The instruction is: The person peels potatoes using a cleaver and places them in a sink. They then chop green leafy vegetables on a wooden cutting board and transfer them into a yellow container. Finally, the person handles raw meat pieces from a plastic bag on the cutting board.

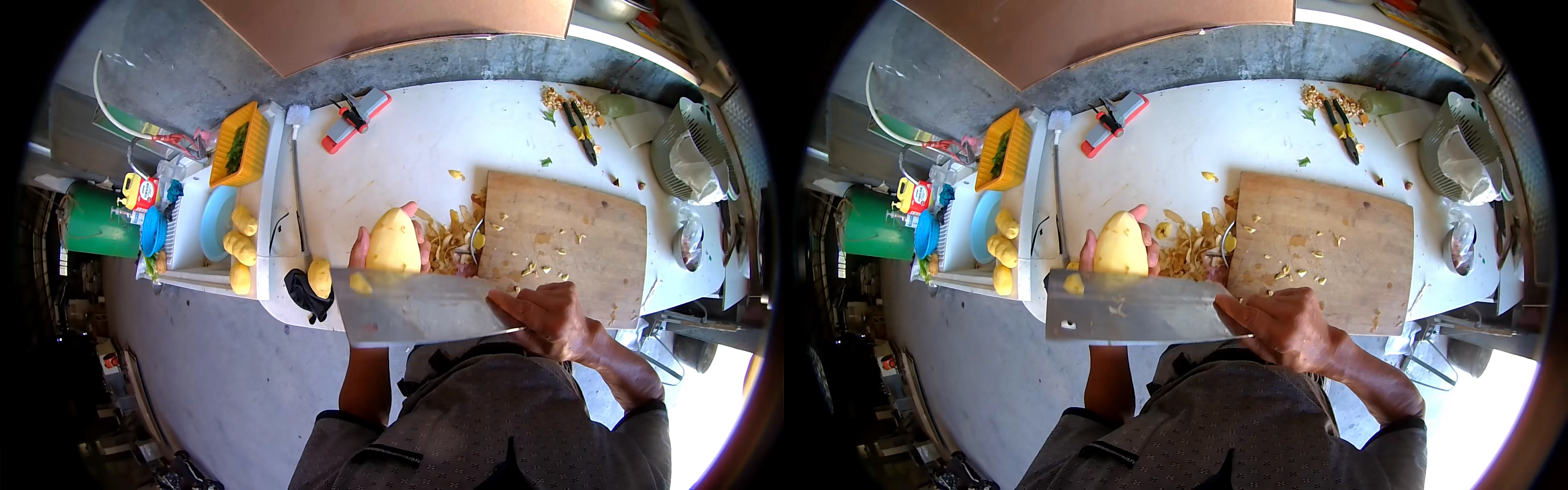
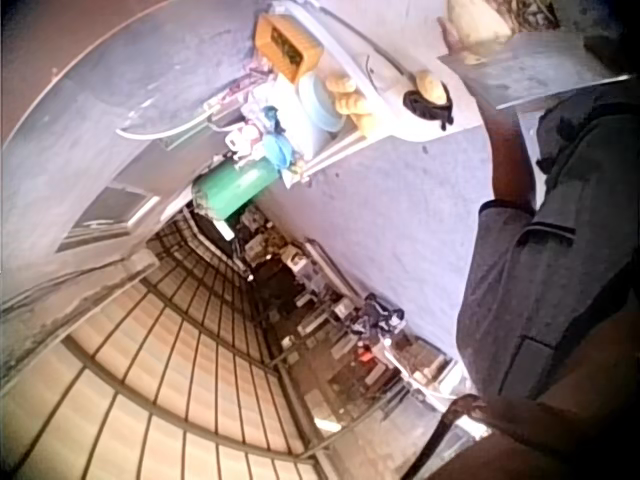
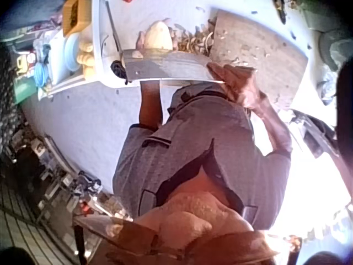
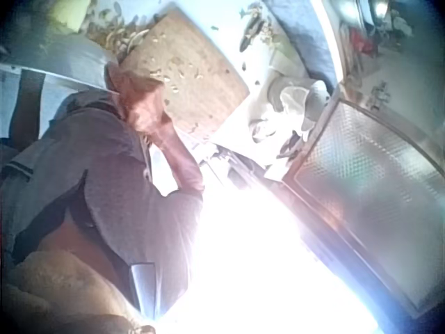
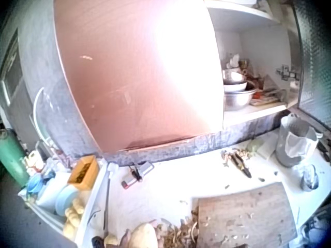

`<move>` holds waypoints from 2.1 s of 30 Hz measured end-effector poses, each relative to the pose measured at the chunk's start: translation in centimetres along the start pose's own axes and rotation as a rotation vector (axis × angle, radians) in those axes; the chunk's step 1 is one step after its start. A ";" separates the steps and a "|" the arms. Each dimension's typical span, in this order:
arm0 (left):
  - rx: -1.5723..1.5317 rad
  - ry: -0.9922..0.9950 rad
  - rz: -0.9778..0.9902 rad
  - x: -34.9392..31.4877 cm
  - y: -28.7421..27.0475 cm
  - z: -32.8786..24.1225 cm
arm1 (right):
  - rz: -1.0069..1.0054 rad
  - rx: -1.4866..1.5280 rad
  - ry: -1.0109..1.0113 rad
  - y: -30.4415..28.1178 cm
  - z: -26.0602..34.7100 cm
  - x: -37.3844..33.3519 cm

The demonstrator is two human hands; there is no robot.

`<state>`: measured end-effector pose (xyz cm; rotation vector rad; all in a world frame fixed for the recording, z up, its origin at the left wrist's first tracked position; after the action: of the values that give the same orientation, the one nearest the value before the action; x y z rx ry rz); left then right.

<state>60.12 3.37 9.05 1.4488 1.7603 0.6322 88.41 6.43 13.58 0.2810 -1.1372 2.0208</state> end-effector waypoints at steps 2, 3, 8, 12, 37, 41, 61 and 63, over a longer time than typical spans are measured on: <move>-0.003 0.017 0.001 -0.3 0.0 0.3 | -0.034 -0.016 0.004 0.4 -0.2 -0.2; -0.007 0.012 0.005 -0.3 -0.1 0.5 | -0.029 -0.020 0.007 0.6 -0.2 -0.6; 0.055 -0.018 0.082 0.4 -2.0 0.1 | 0.042 -0.040 -0.014 0.8 0.9 -1.6; 0.113 0.008 -0.033 -0.6 0.0 -0.4 | 0.062 -0.024 -0.028 0.9 0.8 -1.5; -0.041 -0.075 -0.080 -2.2 -4.2 0.8 | 0.008 0.314 0.432 0.6 -1.6 0.1; -0.129 -0.070 0.038 -1.2 -4.5 1.5 | 0.115 0.485 0.392 1.6 -1.1 -0.8; -0.149 -0.025 -0.083 -1.9 -1.4 2.1 | -0.108 -0.100 0.027 2.2 0.9 0.7; -0.314 -0.014 -0.058 -2.1 -0.2 2.4 | -0.175 -0.233 -0.066 2.8 0.9 0.9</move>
<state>62.09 1.11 7.96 1.1799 1.6020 0.8246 85.64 5.41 12.85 0.3193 -1.3280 1.7198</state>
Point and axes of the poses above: each hand's wrist, its own x-axis towards the middle knuckle, its own y-axis out of the palm, z = x × y, the point moved 1 cm from there along x, towards the middle knuckle, and after that the axes turned 11 degrees about -z, right-handed, at the moved point
